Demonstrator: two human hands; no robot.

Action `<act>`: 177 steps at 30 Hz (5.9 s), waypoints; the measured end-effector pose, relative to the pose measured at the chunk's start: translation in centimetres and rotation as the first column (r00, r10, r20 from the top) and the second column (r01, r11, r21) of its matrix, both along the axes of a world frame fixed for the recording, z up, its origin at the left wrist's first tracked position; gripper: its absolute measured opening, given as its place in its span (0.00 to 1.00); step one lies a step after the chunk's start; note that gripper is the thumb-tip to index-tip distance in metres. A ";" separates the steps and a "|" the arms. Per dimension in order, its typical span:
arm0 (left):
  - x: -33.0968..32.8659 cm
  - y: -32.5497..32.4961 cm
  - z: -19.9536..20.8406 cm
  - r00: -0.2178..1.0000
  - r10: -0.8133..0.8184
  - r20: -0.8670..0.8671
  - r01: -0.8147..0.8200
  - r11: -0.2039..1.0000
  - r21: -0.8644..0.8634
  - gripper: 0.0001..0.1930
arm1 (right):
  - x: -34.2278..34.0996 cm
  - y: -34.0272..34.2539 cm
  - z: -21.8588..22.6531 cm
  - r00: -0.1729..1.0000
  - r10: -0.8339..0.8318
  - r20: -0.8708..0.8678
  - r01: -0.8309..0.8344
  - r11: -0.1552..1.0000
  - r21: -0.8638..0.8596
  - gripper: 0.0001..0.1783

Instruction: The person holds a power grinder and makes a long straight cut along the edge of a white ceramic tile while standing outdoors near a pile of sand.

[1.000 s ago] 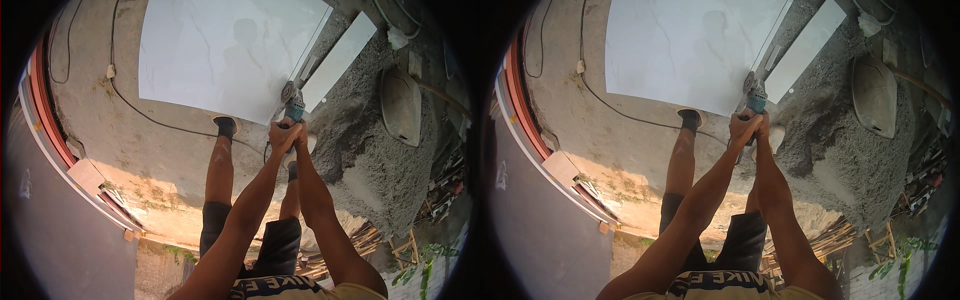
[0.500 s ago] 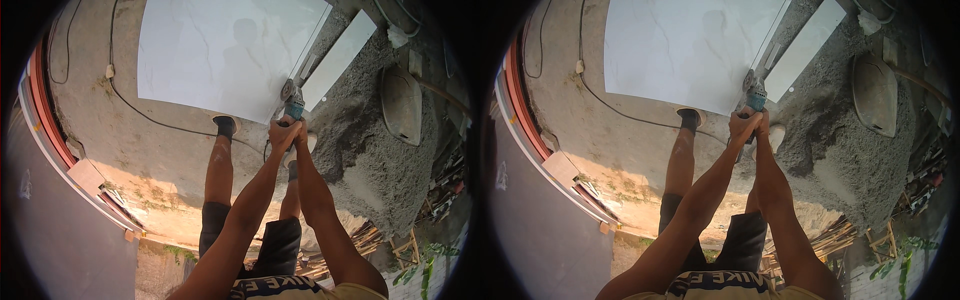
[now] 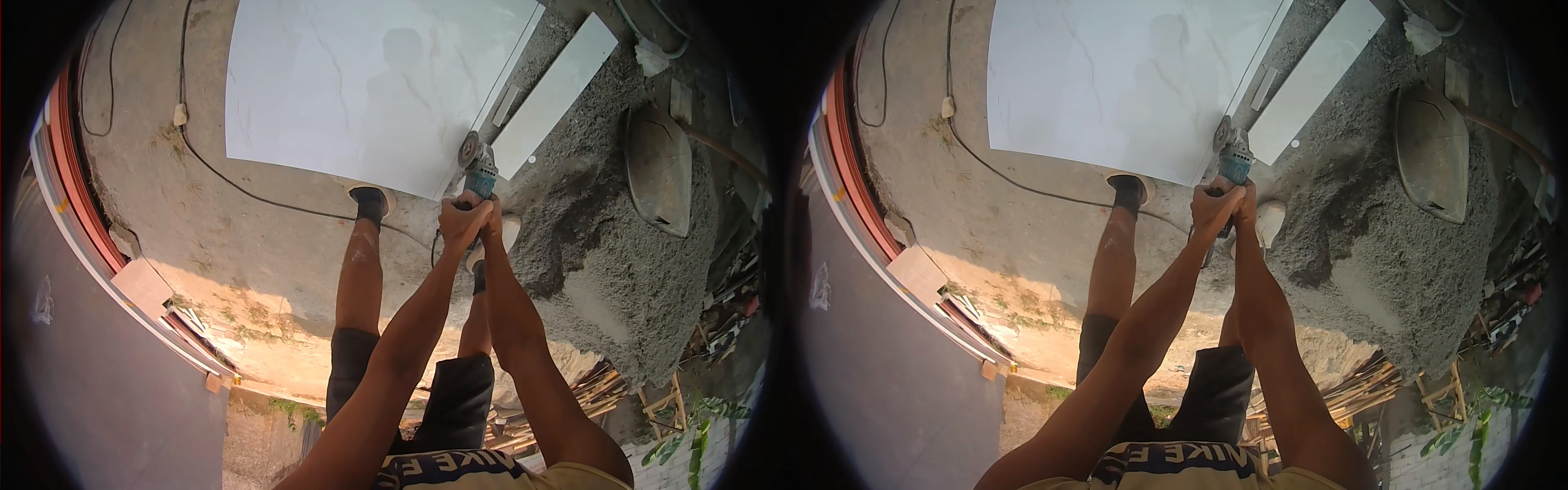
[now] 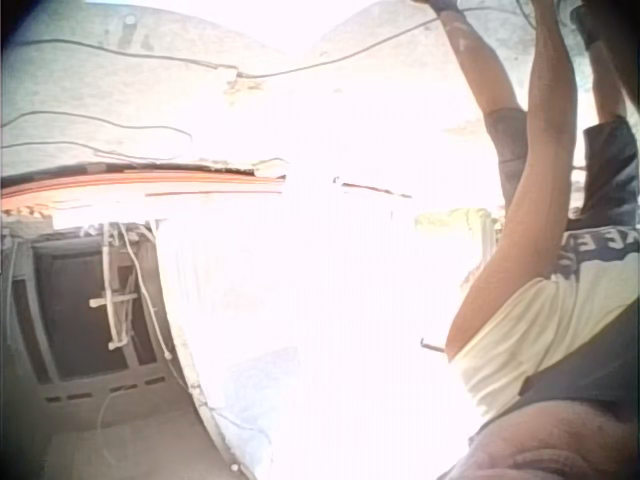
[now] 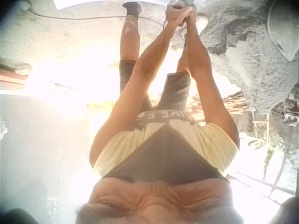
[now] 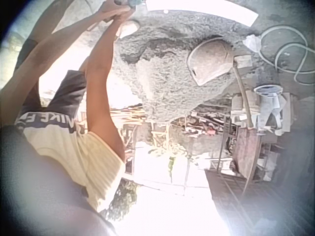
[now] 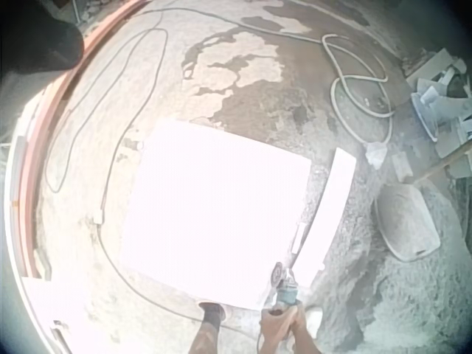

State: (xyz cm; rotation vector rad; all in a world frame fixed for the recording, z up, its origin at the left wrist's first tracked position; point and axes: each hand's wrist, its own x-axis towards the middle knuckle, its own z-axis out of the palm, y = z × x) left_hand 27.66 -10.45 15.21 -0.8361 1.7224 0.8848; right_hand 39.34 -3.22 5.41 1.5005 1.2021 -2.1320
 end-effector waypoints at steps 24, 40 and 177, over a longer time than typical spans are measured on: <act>0.3 0.4 0.6 1.000 0.016 0.007 -0.016 1.000 -0.010 0.43 | 2.4 0.1 -2.6 0.959 -0.266 -0.093 0.229 0.928 -0.295 0.16; 0.9 -0.9 0.3 1.000 0.003 -0.028 -0.004 1.000 -0.019 0.45 | 1.5 -1.8 -0.3 1.000 0.017 0.017 -0.018 0.998 0.064 0.17; 8.0 -6.9 1.9 0.998 -0.020 0.063 0.022 0.999 -0.033 0.43 | 12.3 -9.3 -0.9 0.997 -0.060 0.050 0.053 0.990 0.130 0.15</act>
